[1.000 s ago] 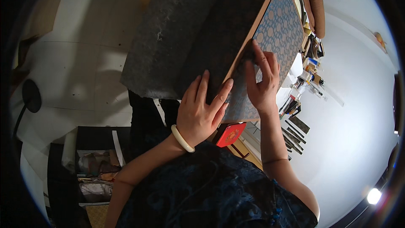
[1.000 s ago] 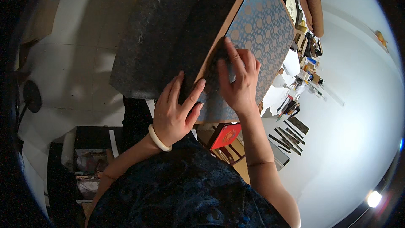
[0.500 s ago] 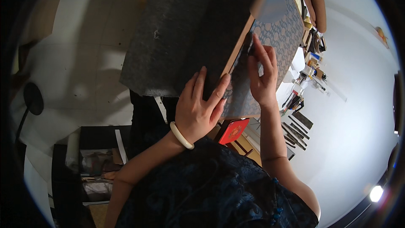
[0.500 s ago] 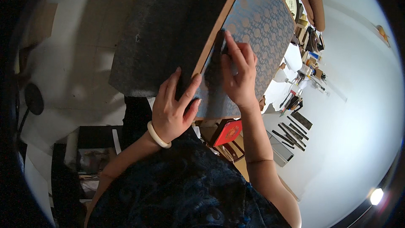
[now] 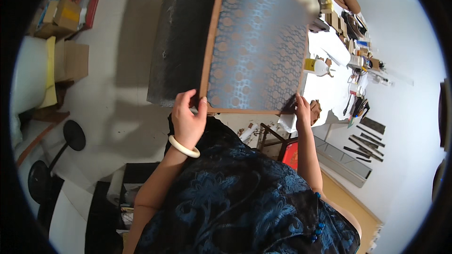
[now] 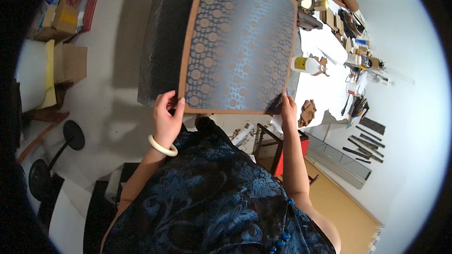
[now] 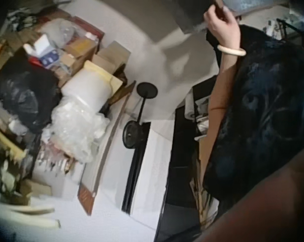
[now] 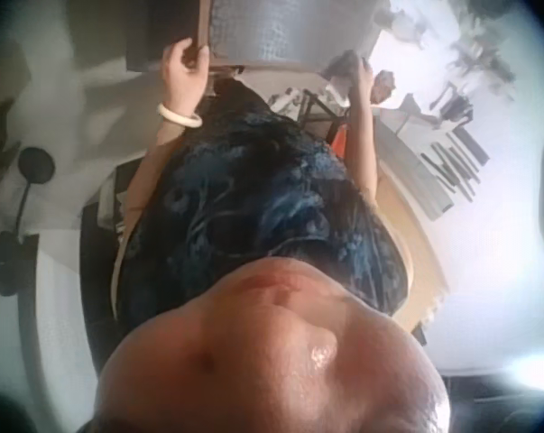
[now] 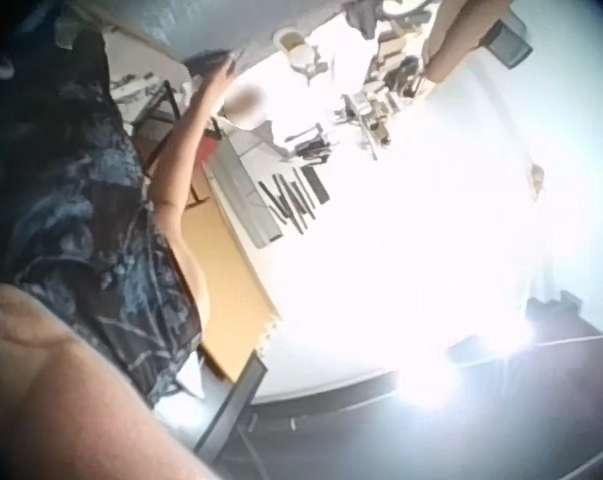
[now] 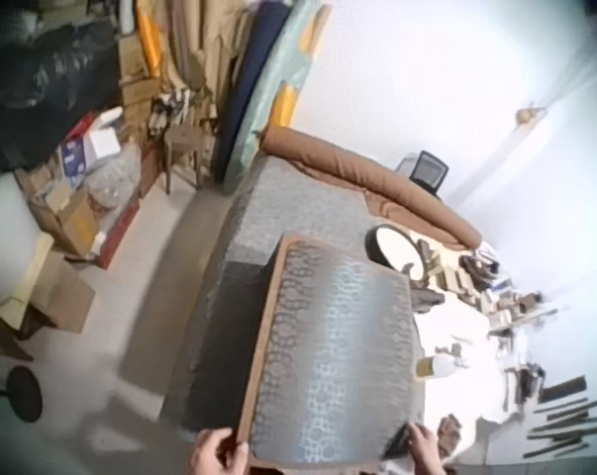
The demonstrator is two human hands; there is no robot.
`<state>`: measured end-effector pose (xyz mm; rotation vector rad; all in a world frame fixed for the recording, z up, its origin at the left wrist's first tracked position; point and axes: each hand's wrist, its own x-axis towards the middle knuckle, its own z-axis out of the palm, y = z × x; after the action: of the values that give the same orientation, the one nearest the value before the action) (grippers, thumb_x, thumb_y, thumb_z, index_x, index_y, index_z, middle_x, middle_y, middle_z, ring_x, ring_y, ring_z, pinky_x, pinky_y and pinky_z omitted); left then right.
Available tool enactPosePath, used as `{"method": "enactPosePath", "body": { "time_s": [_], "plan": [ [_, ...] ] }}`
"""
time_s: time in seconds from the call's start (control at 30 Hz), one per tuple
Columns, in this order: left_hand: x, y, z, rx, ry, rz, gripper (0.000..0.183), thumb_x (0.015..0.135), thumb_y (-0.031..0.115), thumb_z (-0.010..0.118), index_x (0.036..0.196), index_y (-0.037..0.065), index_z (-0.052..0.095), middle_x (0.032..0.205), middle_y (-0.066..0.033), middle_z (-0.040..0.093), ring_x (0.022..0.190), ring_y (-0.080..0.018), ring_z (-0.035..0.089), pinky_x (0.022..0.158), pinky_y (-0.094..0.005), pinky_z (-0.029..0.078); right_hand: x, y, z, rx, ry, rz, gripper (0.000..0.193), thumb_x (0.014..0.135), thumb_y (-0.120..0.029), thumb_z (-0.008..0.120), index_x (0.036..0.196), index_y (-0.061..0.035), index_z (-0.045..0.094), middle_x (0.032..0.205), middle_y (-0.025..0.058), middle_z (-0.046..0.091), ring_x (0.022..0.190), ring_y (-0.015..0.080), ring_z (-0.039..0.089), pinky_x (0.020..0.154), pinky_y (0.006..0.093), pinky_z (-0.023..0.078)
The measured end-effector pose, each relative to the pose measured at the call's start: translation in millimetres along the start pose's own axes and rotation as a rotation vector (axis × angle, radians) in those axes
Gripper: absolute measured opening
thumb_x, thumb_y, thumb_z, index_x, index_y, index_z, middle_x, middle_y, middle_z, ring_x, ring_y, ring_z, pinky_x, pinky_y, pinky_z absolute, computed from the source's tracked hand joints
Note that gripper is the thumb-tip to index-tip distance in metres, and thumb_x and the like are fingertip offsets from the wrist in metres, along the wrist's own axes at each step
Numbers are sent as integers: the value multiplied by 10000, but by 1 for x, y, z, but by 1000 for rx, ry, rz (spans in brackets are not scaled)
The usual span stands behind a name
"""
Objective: The person assembles a tray by applying glue to a wooden frame and attaching a patterned fabric insert. They then use an iron to press the fabric onto the frame, ensuring it adheres properly. Finally, they place the assembled tray into a box.
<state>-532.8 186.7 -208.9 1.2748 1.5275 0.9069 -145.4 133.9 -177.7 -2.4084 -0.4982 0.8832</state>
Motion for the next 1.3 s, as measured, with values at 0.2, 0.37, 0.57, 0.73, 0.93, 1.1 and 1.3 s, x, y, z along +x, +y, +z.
{"method": "enactPosePath", "body": {
  "time_s": [0.2,0.37,0.57,0.73,0.93,1.1,1.3],
  "plan": [
    [21,-5,9,62,34,-242,412,888,290,826,1038,-69,690,899,-124,744,804,-183,709,741,-329,568,34,31,-5,144,-105,-42,440,981,-417,692,1000,22,712,740,-8,594,656,97,516,595,283,404],
    [25,10,10,135,43,-326,421,885,322,838,1019,-63,728,898,-98,749,804,-143,680,742,-294,543,33,35,-10,190,-172,-125,414,960,-376,715,970,38,717,695,37,649,644,123,585,611,297,452],
    [37,-1,6,137,34,-415,434,896,351,817,1002,-65,749,881,-79,735,832,-138,649,756,-304,521,36,32,-12,126,-185,-76,449,916,-422,731,899,26,737,703,69,677,664,152,632,656,332,504],
    [45,21,8,40,-10,-551,329,953,333,729,915,7,730,822,-15,688,696,-79,588,596,-251,422,68,65,-5,314,-198,-16,371,945,-314,632,840,25,738,709,72,672,658,150,608,661,326,502],
    [40,18,-1,30,-13,-513,316,972,317,705,1012,3,707,880,-49,721,702,-102,632,595,-243,458,28,53,-26,650,-293,82,218,926,-110,595,918,17,773,789,58,704,705,133,634,742,290,536],
    [49,36,5,-24,-61,-545,325,957,321,704,998,0,686,814,-74,704,700,-147,672,649,-279,571,45,46,-36,439,-360,26,206,888,-44,567,887,54,748,754,98,686,625,167,607,637,322,528],
    [61,20,6,31,10,-566,360,898,360,752,958,12,681,771,-52,678,589,-113,612,506,-244,485,53,40,-19,261,-258,-57,279,894,-200,625,731,24,658,699,129,643,596,195,596,613,354,507]
  ]
}}
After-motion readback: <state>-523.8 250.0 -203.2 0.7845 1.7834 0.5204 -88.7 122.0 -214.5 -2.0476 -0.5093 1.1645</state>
